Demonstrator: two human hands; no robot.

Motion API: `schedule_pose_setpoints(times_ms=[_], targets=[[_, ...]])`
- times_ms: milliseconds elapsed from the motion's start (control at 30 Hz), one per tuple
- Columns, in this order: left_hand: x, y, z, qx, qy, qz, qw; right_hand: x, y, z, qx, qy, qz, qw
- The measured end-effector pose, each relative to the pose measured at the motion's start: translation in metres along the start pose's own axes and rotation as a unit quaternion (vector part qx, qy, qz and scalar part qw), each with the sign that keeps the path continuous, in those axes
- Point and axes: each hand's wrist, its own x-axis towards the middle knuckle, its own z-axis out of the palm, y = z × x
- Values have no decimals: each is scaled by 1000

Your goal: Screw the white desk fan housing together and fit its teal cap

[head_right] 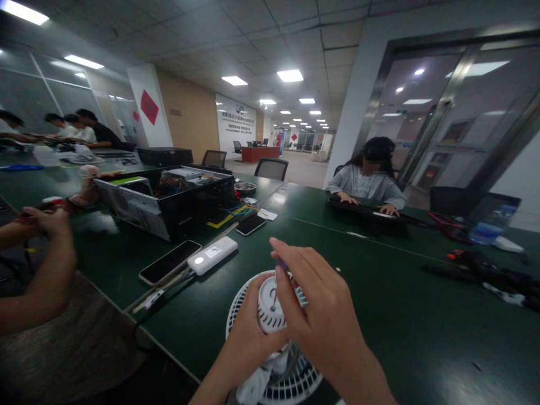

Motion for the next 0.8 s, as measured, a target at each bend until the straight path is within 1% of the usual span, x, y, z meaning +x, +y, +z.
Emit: schedule_pose_setpoints(times_ms=[67, 200, 267, 367, 433, 533, 600, 700, 800], targets=[[0, 1, 0, -3, 2, -1, 1000, -1, -1, 0, 6, 0, -3, 1000], [0, 1, 0, 4, 8, -7, 1000, 0, -1, 3, -53, 47, -22, 997], [1, 1, 0, 6, 3, -6, 1000, 1, 0, 3, -54, 40, -16, 998], [1, 0, 0, 6, 2, -3, 1000, 1, 2, -1, -4, -2, -8, 1000], [1, 1, 0, 6, 6, -2, 1000, 0, 3, -3, 0, -12, -12, 1000], [1, 3, -1, 7, 0, -7, 1000, 0, 4, 0, -50, 16, -13, 999], [1, 6, -2, 9, -5, -17, 1000, 0, 4, 2, -65, 33, -7, 997], [1, 7, -2, 10, -7, -25, 1000, 0, 2, 3, -19, 26, 5, 999], [1, 4, -1, 3, -2, -13, 1000, -1, 0, 2, 9, 21, 7, 1000]])
